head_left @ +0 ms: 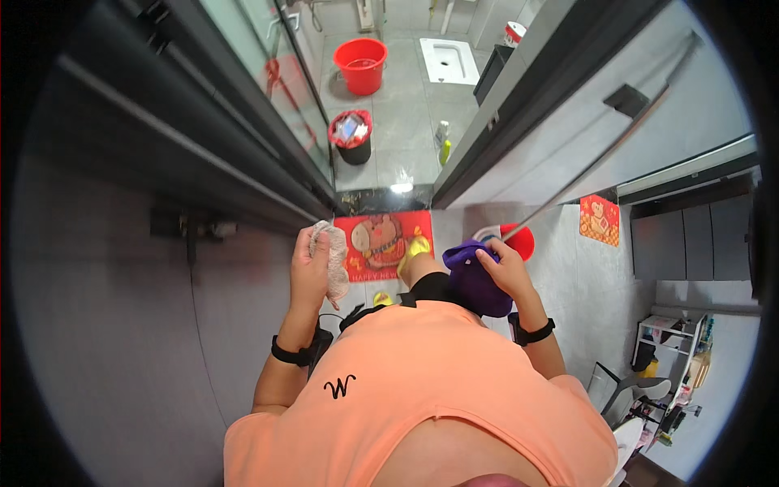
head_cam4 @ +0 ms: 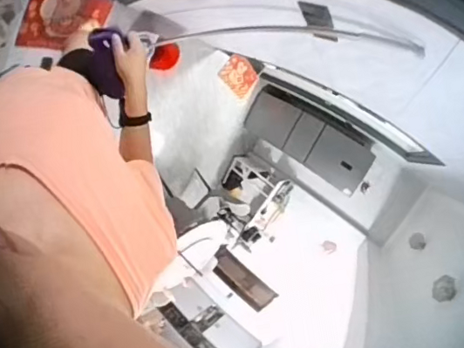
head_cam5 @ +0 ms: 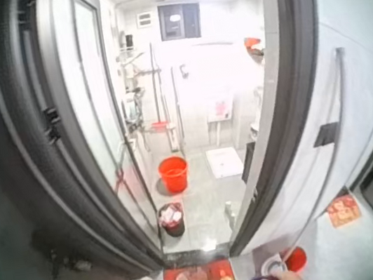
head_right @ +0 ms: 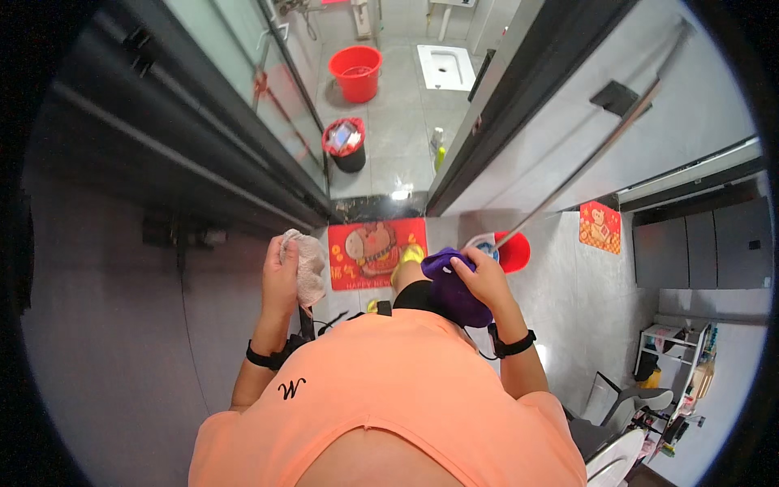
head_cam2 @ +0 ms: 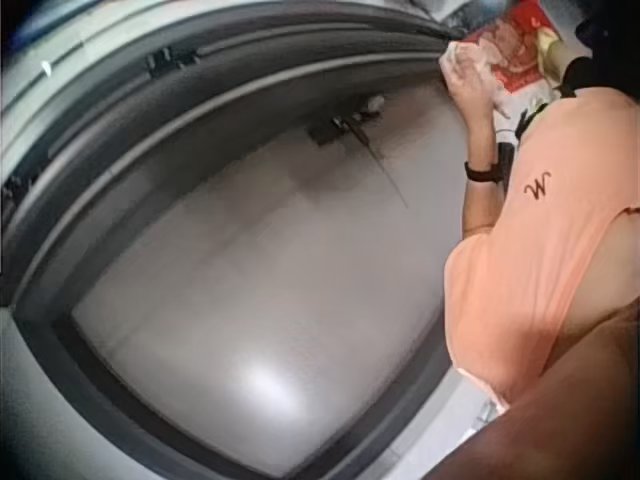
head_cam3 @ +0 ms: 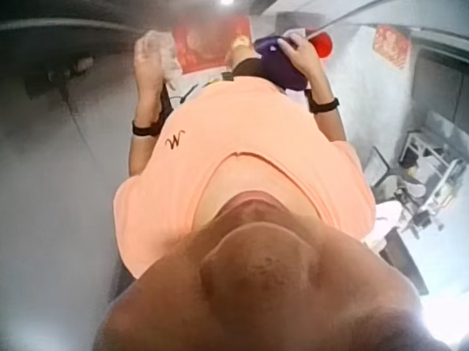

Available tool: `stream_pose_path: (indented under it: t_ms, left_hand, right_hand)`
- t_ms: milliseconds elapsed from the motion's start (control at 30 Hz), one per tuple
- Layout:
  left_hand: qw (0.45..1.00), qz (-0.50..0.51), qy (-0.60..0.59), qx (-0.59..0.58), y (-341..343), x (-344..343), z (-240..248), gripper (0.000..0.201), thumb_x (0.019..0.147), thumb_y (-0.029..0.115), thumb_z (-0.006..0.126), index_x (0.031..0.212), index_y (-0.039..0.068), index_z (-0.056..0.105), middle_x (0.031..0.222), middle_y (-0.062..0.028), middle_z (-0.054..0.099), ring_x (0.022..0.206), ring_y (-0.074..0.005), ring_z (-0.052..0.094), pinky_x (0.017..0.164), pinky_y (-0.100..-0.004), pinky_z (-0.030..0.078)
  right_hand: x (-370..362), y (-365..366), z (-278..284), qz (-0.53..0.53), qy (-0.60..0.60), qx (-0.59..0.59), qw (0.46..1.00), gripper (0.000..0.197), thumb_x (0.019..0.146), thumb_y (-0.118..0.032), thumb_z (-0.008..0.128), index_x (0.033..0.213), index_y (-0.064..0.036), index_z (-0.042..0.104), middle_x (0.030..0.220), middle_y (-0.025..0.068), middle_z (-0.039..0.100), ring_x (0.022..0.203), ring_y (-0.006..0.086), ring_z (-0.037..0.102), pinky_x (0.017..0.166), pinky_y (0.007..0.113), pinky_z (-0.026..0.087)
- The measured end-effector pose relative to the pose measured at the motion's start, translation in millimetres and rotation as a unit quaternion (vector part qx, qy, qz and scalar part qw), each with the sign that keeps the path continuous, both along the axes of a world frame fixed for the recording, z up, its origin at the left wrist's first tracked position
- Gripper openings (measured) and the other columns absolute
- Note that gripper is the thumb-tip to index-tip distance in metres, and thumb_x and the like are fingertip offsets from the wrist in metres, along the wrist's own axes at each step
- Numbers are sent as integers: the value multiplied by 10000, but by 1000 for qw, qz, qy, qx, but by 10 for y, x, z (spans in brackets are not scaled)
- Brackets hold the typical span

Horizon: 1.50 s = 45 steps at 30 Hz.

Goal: The person wipes a bathroom mirror and its frame using cloths, then moves various toiletry items on the counter and shelves.

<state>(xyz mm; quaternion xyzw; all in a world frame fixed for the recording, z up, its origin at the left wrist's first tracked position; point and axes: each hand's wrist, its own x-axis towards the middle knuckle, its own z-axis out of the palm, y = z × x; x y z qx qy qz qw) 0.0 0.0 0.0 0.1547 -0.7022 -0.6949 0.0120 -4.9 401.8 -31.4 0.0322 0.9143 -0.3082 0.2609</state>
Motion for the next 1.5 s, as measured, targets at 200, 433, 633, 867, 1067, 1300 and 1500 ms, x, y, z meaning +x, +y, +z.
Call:
stream_pose_path:
  t_ms: [200,433,633,867,1067,1300,1500]
  left_hand:
    - [979,-24,143,-143,272,-2316,331,295,1062,290,560,1170,16,592,1012,-37,641,953,-95,547,873,-271,465]
    - [988,-13,133,79,493,-4240,737,332,1077,327,521,1222,33,572,1067,-52,647,994,-119,564,916,-295,469]
    - [969,-222,100,-33,904,-5451,290,415,1055,388,540,1269,33,560,1141,-133,657,1094,-222,621,956,-347,477]
    - [869,-481,68,96,1484,-6667,711,434,1062,348,543,1347,21,524,1195,-113,657,1129,-182,609,987,-299,472]
    - [930,-292,92,206,1338,-8539,644,307,1075,286,519,1270,50,546,1121,-58,666,994,-124,647,890,-304,532]
    - [918,-338,197,-72,2287,-9977,0,542,1053,353,536,1436,-16,431,1413,-163,472,1310,-264,506,1065,-411,435]
    - [658,-542,-300,429,3312,-10480,380,933,956,763,316,1516,19,372,1549,-192,421,1412,-357,423,1197,-509,316]
  right_hand:
    - [-2483,-460,-223,88,35,-173,980,632,915,-258,715,1488,-152,473,1223,162,682,1125,288,655,975,373,496]
    - [-4815,-1104,-1150,194,12,-107,975,650,924,-374,674,1472,-91,470,1292,201,663,1195,379,630,1013,417,486]
    - [-5967,-1673,-1005,114,36,-172,978,670,938,-405,646,1473,-50,456,1425,216,561,1282,355,571,1079,419,452]
    - [-7007,-1472,-711,9,126,-435,891,661,959,-404,629,1489,-58,440,1491,194,498,1337,329,522,1116,419,421]
    - [-7798,-706,-671,-22,213,-542,813,653,977,-403,613,1503,-65,426,1548,176,445,1384,307,481,1149,418,394]
    - [-8518,564,-186,-8,291,-415,862,558,1035,-303,539,1534,-94,401,1595,112,387,1469,286,351,1242,431,216]
    - [-9077,910,-195,-173,256,-388,868,554,1020,-276,570,1513,-64,430,1570,124,425,1454,265,373,1228,407,246]
